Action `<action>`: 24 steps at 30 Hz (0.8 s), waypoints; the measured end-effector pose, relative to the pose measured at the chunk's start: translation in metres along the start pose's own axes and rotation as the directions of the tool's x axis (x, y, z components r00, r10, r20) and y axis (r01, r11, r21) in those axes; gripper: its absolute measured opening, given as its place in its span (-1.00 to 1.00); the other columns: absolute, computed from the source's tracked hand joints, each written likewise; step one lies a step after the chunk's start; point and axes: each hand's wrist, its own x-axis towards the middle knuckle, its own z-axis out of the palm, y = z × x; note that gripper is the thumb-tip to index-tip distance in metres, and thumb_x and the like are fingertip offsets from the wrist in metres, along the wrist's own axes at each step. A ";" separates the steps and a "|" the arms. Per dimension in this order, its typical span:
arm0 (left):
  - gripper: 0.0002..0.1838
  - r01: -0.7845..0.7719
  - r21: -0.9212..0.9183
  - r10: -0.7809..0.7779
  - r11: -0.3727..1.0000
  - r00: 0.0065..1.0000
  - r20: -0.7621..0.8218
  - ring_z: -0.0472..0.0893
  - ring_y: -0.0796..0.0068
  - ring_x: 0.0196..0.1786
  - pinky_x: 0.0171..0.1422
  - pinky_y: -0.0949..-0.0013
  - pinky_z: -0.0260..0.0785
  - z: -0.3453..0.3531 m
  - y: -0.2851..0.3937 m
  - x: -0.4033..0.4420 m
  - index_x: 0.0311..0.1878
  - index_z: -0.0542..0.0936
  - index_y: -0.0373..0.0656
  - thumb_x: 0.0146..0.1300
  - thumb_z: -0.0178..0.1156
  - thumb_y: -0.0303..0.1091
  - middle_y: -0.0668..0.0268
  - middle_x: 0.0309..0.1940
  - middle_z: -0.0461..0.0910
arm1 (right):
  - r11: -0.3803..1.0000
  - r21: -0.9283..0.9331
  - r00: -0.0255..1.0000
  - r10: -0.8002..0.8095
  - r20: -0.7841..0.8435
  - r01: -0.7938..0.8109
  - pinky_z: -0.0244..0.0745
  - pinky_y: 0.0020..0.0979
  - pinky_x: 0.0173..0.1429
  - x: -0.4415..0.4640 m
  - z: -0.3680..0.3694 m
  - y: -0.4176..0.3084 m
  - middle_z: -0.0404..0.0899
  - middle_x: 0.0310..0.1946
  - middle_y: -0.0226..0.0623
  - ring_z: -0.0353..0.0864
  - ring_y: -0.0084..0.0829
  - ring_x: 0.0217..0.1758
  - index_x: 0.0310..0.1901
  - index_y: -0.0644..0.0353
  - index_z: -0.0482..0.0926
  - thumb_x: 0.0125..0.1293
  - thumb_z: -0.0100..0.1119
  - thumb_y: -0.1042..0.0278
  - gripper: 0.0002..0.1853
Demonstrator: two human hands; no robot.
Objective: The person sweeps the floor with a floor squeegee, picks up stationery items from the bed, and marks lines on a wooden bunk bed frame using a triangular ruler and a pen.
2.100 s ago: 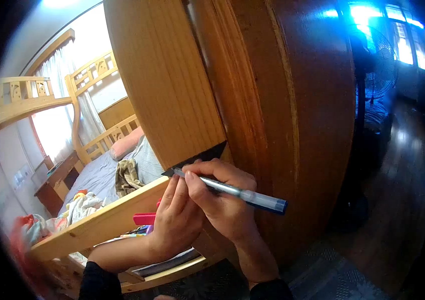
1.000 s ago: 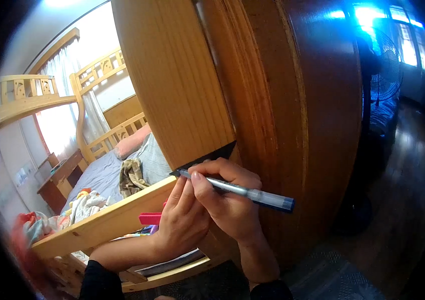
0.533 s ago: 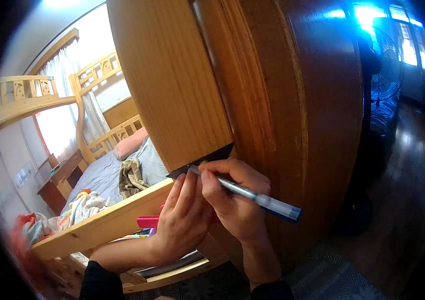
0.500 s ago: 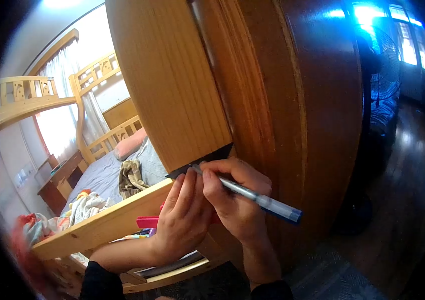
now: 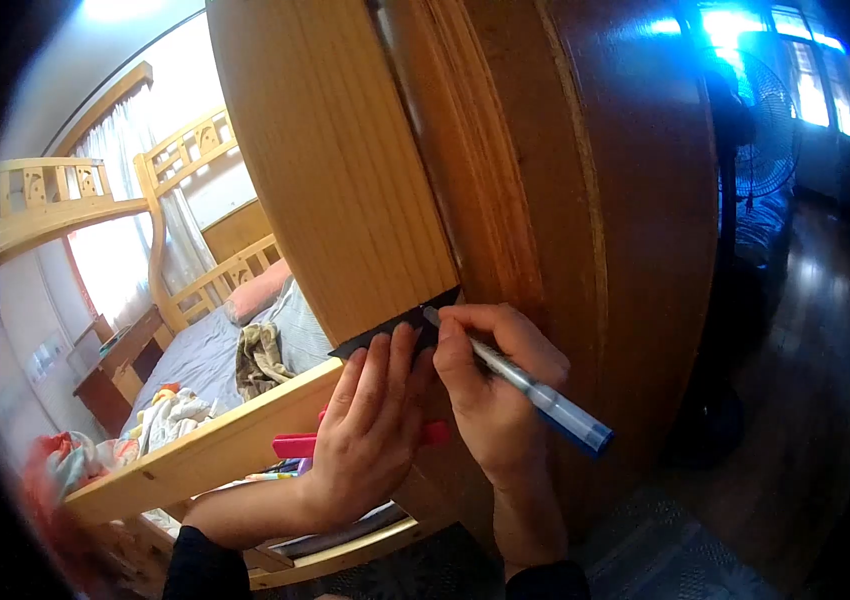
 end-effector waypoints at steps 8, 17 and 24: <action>-0.48 -0.008 0.038 0.008 0.999 1.000 -0.004 0.18 0.02 0.40 0.46 0.12 0.07 -0.002 -0.001 0.000 0.21 0.41 -0.37 0.19 -0.07 -0.33 -0.11 0.32 0.23 | 0.996 -0.052 0.995 0.067 -0.076 -0.071 0.48 -0.53 -0.44 0.001 0.002 -0.004 0.61 -0.49 -0.26 0.60 -0.52 -0.48 -0.32 0.31 0.58 0.20 0.21 0.52 -0.94; -0.50 -0.005 -0.007 0.005 1.000 1.000 -0.012 0.23 0.02 0.37 0.45 0.14 0.10 0.000 -0.001 0.000 0.20 0.42 -0.36 0.20 -0.07 -0.35 -0.11 0.30 0.25 | 0.965 -0.261 0.982 -0.069 -0.174 0.021 0.37 -0.58 -0.53 0.001 0.008 0.005 0.56 -0.55 -0.33 0.51 -0.58 -0.57 -0.30 0.29 0.58 0.24 0.17 0.50 -0.94; -0.49 -0.023 0.037 0.024 0.999 0.999 -0.022 0.23 0.01 0.37 0.44 0.12 0.11 0.001 -0.002 -0.001 0.18 0.44 -0.36 0.17 -0.06 -0.32 -0.13 0.28 0.27 | 0.976 -0.193 0.978 0.066 -0.197 -0.104 0.47 -0.48 -0.39 0.001 0.008 -0.005 0.61 -0.47 -0.23 0.60 -0.44 -0.46 -0.33 0.30 0.58 0.20 0.19 0.52 -0.95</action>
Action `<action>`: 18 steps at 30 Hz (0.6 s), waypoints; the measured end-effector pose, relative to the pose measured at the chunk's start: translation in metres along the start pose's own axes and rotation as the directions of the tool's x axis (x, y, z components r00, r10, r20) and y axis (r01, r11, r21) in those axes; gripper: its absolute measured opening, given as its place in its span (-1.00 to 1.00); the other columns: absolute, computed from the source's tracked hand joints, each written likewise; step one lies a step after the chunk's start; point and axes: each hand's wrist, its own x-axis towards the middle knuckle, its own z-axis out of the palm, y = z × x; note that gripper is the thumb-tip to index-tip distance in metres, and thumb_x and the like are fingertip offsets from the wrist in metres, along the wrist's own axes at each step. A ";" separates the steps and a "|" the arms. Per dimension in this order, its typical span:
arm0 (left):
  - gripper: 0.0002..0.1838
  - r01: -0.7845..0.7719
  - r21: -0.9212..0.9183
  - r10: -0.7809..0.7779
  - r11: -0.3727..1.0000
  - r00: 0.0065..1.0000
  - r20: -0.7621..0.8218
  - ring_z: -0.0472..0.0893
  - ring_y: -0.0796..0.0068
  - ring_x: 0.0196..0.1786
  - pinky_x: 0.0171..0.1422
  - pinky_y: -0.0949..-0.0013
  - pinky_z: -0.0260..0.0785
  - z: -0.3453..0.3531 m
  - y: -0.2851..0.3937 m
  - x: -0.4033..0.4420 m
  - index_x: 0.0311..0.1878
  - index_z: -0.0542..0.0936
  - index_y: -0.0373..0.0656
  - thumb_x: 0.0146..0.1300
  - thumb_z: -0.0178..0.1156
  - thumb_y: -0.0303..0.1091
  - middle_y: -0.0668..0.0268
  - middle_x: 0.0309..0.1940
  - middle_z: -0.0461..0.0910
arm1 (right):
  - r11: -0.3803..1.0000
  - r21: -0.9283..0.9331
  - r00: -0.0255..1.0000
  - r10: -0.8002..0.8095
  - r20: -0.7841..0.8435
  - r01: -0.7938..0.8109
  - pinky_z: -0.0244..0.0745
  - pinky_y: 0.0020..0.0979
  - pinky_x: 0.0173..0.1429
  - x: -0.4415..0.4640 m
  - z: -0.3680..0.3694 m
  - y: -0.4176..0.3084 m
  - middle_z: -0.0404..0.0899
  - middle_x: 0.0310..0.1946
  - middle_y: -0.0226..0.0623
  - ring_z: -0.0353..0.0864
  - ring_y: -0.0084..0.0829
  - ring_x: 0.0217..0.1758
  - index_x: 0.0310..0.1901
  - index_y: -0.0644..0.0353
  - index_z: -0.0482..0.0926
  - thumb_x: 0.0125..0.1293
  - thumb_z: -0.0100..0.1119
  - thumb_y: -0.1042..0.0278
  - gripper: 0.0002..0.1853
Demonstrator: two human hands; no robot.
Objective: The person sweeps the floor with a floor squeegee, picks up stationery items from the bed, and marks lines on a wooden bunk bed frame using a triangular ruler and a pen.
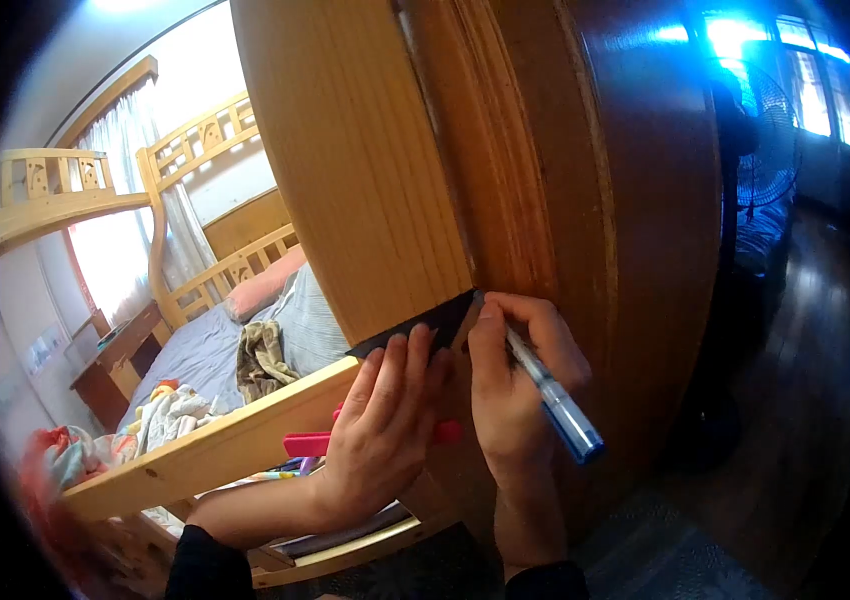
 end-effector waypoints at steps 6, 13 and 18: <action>-0.48 -0.002 0.007 0.002 1.000 1.000 0.008 0.25 0.00 0.35 0.43 0.10 0.12 -0.001 0.001 0.000 0.18 0.43 -0.39 0.17 -0.06 -0.32 -0.13 0.29 0.26 | 0.974 0.213 0.972 -0.124 0.202 0.081 0.26 -0.68 -0.61 -0.010 0.003 -0.007 0.51 -0.60 -0.40 0.40 -0.70 -0.67 -0.33 0.30 0.56 0.27 0.14 0.45 -0.91; -0.48 0.011 0.003 -0.011 1.000 1.000 -0.004 0.26 0.02 0.35 0.43 0.13 0.13 -0.001 0.001 0.001 0.20 0.43 -0.37 0.17 -0.08 -0.34 -0.11 0.28 0.29 | 0.991 0.123 0.998 0.039 0.053 -0.046 0.37 -0.57 -0.47 -0.001 -0.005 0.001 0.55 -0.57 -0.35 0.48 -0.64 -0.54 -0.32 0.33 0.57 0.25 0.17 0.50 -0.93; -0.49 0.008 0.025 -0.007 1.000 1.000 -0.016 0.27 0.04 0.34 0.42 0.15 0.15 0.000 0.001 0.001 0.20 0.43 -0.36 0.17 -0.08 -0.35 -0.09 0.28 0.29 | 0.978 0.201 0.999 0.041 0.032 -0.047 0.33 -0.61 -0.53 0.000 -0.004 0.001 0.54 -0.59 -0.37 0.46 -0.68 -0.58 -0.33 0.33 0.57 0.26 0.15 0.53 -0.94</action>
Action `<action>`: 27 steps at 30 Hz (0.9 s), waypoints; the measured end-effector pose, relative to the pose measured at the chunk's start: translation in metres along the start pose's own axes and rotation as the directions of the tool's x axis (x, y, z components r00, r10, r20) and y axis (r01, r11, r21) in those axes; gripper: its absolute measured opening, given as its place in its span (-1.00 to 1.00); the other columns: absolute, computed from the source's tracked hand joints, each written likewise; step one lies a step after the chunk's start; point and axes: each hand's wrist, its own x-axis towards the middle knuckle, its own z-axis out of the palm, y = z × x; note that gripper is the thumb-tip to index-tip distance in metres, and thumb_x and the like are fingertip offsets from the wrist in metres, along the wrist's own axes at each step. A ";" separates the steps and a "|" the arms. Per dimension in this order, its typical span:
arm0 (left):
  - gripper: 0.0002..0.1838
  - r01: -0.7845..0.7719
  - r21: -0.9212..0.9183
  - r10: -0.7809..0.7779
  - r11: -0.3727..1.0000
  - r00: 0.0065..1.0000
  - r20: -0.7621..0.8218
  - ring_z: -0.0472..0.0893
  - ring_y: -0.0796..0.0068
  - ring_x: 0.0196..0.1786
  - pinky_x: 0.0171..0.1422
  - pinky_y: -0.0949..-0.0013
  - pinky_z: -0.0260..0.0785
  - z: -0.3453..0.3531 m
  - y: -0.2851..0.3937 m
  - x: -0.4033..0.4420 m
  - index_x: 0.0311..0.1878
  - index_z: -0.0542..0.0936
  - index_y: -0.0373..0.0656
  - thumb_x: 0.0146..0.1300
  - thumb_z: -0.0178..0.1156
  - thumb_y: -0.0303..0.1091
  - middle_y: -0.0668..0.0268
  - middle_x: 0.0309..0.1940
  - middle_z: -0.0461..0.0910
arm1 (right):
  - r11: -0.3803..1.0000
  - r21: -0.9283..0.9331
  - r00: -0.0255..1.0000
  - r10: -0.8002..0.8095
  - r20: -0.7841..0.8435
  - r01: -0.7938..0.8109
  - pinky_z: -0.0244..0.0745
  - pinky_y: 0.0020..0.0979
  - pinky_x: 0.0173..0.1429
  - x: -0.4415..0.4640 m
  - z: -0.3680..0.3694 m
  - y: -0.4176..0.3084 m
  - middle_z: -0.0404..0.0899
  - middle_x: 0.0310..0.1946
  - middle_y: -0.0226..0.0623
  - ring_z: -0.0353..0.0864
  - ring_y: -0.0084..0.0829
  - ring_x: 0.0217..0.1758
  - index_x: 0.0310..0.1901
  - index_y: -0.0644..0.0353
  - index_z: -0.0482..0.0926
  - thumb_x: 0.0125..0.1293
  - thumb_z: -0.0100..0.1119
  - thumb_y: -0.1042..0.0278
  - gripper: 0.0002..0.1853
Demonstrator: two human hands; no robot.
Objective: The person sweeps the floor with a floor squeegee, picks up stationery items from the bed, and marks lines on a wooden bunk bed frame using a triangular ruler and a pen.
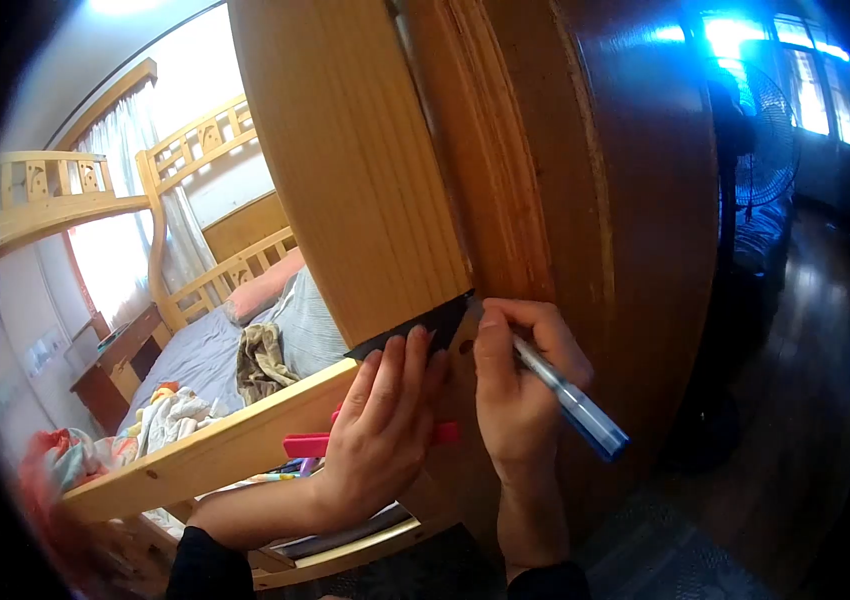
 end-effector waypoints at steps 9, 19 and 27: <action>-0.49 -0.018 -0.023 0.017 1.000 1.000 -0.014 0.29 0.06 0.33 0.41 0.16 0.17 -0.001 -0.003 0.000 0.19 0.45 -0.35 0.17 -0.06 -0.34 -0.08 0.27 0.30 | 0.999 -0.050 1.000 -0.011 -0.005 0.010 0.31 -0.64 -0.55 0.004 -0.002 0.002 0.53 -0.60 -0.39 0.45 -0.69 -0.61 -0.35 0.33 0.57 0.26 0.17 0.51 -0.93; -0.56 -0.019 -0.094 0.014 0.995 0.999 -0.049 0.33 0.06 0.28 0.32 0.12 0.26 0.003 0.002 -0.004 0.15 0.50 -0.30 0.18 0.02 -0.42 -0.06 0.25 0.33 | 0.935 0.161 0.943 -0.289 -0.167 0.315 0.29 -0.64 -0.56 -0.007 -0.011 0.027 0.53 -0.52 -0.26 0.42 -0.62 -0.60 -0.30 0.32 0.51 0.24 0.05 0.44 -0.88; -0.69 0.034 0.050 -0.023 0.998 0.978 -0.206 0.47 0.14 0.12 0.13 0.21 0.43 0.021 0.008 -0.007 -0.04 0.63 -0.25 0.12 0.13 -0.48 -0.03 0.08 0.49 | 0.923 0.162 0.925 -0.312 -0.216 0.349 0.25 -0.60 -0.54 -0.045 -0.047 0.058 0.46 -0.56 -0.35 0.35 -0.62 -0.61 -0.27 0.25 0.47 0.25 0.01 0.28 -0.81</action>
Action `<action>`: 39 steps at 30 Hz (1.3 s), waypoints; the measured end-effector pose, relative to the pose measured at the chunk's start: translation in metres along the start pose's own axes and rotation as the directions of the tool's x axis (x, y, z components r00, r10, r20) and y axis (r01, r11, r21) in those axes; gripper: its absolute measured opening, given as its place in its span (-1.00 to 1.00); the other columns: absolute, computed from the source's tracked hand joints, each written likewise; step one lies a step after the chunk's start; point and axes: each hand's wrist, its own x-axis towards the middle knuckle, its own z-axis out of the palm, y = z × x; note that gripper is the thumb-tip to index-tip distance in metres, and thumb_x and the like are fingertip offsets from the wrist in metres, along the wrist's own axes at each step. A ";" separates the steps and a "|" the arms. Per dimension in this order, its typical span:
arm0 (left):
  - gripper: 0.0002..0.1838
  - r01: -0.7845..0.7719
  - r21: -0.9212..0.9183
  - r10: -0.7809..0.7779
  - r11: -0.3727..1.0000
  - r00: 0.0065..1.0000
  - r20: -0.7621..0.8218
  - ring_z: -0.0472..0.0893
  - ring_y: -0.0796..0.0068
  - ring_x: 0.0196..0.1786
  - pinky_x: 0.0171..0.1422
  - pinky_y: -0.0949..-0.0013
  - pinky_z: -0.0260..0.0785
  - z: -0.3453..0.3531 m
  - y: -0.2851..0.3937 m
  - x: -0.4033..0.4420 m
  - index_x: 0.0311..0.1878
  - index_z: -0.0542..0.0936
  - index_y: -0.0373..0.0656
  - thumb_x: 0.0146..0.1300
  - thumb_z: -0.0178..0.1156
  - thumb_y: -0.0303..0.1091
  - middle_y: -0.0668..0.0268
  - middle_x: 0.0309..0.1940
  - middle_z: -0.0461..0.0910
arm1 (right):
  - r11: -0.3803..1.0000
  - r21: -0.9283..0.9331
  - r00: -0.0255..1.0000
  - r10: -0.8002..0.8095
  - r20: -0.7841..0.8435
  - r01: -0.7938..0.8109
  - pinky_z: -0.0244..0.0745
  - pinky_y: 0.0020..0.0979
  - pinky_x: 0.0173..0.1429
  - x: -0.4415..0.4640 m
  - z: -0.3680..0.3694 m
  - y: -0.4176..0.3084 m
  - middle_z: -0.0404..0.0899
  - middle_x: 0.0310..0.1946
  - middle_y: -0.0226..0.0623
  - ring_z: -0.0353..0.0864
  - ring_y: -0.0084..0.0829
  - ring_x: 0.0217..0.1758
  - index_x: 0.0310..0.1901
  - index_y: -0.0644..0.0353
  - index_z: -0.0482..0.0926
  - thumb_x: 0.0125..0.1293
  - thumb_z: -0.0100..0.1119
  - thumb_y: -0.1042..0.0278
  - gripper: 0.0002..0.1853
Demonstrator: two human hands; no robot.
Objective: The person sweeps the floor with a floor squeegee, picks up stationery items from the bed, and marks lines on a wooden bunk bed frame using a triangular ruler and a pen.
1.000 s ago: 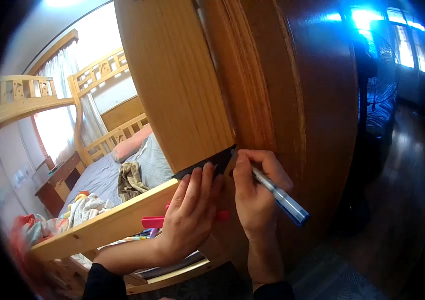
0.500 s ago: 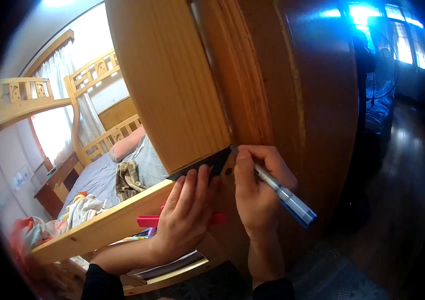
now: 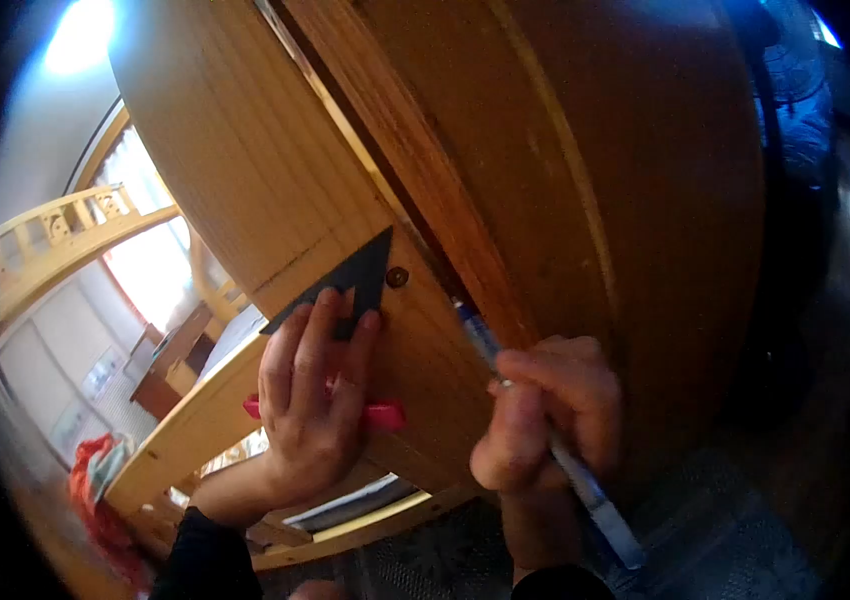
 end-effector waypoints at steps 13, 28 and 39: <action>-0.65 0.041 0.014 -0.042 0.999 0.991 0.126 0.44 0.09 0.16 0.14 0.17 0.41 -0.013 0.001 0.004 0.00 0.62 -0.21 0.09 0.19 -0.45 -0.03 0.14 0.45 | 0.996 0.081 0.989 0.032 0.146 -0.044 0.38 -0.55 -0.53 0.014 -0.008 0.003 0.55 -0.51 -0.30 0.46 -0.53 -0.57 -0.28 0.23 0.51 0.20 0.10 0.36 -0.86; -0.50 0.054 0.018 -0.057 0.998 0.968 0.246 0.31 -0.06 0.26 0.29 0.07 0.30 -0.018 0.004 0.014 0.20 0.47 -0.22 0.13 0.06 -0.42 -0.12 0.26 0.27 | 0.998 0.059 0.984 -0.039 0.172 0.029 0.51 -0.51 -0.45 0.010 0.011 -0.012 0.58 -0.37 -0.16 0.57 -0.44 -0.48 -0.14 0.28 0.52 0.24 0.14 0.31 -0.75; -0.52 0.090 -0.208 -0.027 0.974 0.958 0.285 0.09 -0.12 0.43 0.46 -0.07 0.02 -0.024 -0.004 0.007 0.04 0.51 -0.38 -0.03 0.15 -0.44 -0.17 0.33 0.17 | 0.861 0.379 0.921 0.222 0.320 -0.339 0.49 -0.39 -0.05 0.011 0.056 -0.004 0.49 -0.36 -0.21 0.51 -0.47 -0.33 -0.15 0.32 0.46 0.21 0.06 0.45 -0.81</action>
